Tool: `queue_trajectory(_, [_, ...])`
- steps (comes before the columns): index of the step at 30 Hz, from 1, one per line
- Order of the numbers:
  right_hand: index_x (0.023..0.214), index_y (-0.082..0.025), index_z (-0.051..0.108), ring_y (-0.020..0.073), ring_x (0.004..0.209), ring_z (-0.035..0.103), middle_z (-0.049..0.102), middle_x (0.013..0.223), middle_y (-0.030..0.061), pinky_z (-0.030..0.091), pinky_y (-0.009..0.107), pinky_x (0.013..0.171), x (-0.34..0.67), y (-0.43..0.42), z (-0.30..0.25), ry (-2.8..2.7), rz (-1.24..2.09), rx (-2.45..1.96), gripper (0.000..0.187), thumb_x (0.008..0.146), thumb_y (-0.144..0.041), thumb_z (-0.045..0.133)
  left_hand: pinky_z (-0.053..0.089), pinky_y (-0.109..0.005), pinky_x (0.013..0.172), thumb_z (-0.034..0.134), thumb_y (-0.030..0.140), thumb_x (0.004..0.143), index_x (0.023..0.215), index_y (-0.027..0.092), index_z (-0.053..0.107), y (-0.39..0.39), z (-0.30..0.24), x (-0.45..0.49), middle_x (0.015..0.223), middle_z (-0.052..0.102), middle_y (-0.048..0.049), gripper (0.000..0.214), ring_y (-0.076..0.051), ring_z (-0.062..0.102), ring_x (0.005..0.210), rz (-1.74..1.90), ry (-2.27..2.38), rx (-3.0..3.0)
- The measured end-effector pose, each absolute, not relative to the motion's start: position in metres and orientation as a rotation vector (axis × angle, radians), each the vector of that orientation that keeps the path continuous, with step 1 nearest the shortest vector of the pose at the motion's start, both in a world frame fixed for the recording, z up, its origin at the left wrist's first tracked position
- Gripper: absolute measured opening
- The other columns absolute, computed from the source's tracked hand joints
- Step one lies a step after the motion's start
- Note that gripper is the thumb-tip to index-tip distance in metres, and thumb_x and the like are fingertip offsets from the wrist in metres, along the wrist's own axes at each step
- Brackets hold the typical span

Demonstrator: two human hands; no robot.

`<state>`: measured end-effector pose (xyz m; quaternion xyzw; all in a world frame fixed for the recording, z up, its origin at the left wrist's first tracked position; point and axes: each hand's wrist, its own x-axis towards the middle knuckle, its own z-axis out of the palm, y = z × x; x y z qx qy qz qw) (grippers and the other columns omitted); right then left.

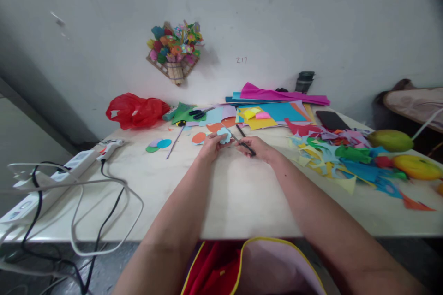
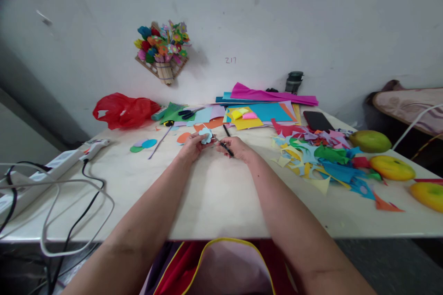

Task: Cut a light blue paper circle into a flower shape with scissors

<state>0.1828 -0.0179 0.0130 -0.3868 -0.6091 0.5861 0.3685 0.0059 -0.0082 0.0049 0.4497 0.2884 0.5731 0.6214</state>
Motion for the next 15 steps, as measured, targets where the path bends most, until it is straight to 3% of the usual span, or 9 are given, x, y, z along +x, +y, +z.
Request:
queue_trajectory(8, [0.073, -0.013, 0.06, 0.0067, 0.039, 0.038, 0.051, 0.05, -0.0018, 0.026, 0.021, 0.036, 0.1831, -0.0188, 0.0134, -1.564, 1.5, -0.994, 0.023, 0.059, -0.031, 0.062, 0.049, -0.031, 0.072, 0.07, 0.021, 0.06, 0.081, 0.009, 0.065, -0.0064, 0.0027, 0.0037, 0.08, 0.068, -0.011, 0.024, -0.021, 0.065, 0.076, 1.342, 0.668, 1.074])
queue_trajectory(15, [0.074, -0.013, 0.061, 0.0065, 0.04, 0.037, 0.049, 0.05, -0.0023, 0.024, 0.021, 0.036, 0.1824, -0.017, 0.0119, -1.58, 1.491, -1.012, 0.022, 0.06, -0.03, 0.064, 0.049, -0.026, 0.063, 0.07, 0.02, 0.06, 0.073, 0.008, 0.065, -0.0048, 0.001, 0.0041, 0.075, 0.068, -0.0098, 0.019, -0.015, 0.062, 0.064, 1.337, 0.7, 1.097])
